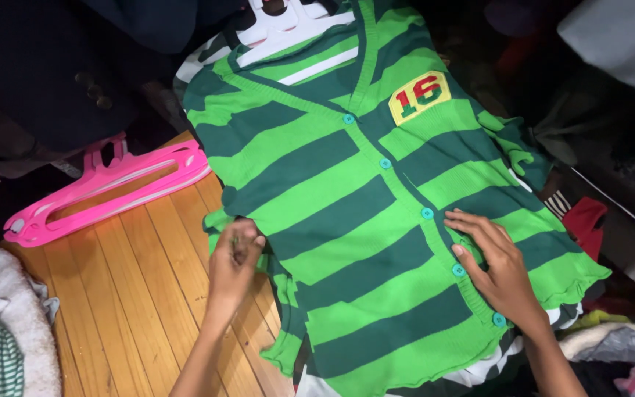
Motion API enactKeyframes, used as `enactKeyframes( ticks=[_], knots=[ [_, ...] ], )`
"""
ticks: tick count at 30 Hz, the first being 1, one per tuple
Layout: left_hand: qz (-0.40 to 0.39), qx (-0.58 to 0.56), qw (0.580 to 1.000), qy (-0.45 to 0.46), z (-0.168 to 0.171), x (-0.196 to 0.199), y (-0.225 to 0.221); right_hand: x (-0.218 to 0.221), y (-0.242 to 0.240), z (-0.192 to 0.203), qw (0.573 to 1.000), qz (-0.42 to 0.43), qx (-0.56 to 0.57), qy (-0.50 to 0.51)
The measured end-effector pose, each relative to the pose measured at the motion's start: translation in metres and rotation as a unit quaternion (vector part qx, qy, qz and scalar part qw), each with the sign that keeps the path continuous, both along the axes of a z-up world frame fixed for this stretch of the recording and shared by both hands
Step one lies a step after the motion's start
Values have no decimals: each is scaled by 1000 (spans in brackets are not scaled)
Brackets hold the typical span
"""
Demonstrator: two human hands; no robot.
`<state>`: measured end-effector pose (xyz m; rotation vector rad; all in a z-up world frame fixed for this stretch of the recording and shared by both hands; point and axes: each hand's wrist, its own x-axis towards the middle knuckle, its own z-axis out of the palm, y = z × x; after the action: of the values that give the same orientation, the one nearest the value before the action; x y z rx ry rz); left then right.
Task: Hang a green striped cardigan and button a red and black striped top
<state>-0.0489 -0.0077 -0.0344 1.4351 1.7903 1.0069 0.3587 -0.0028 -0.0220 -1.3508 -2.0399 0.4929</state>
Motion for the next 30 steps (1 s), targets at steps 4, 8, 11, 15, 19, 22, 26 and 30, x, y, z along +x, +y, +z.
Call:
enactKeyframes(
  ticks=[4, 8, 11, 15, 19, 22, 26, 30],
  knots=[
    [15, -96, 971, 220, 67, 24, -6, 0, 0, -1, 1000, 1, 4, -1],
    [-86, 46, 962, 256, 96, 47, 9, 0, 1, 0, 1000, 9, 4, 3],
    [-129, 166, 939, 272, 86, 55, 44, 2, 2, 0, 1000, 13, -3, 9],
    [-132, 253, 907, 309, 76, 56, 93, 0, 3, 12, 999, 22, -45, 17],
    [-125, 253, 896, 342, 56, 47, 125, -9, 25, 13, 994, 17, -112, -2],
    [-127, 207, 901, 360, 39, 42, 141, -30, 60, 29, 995, 85, -54, -4],
    [-121, 202, 890, 391, 27, 35, 158, -66, 124, 38, 992, 121, 18, -43],
    [-106, 193, 887, 407, 25, 30, 175, -105, 193, 32, 995, 48, 43, -77]
  ],
)
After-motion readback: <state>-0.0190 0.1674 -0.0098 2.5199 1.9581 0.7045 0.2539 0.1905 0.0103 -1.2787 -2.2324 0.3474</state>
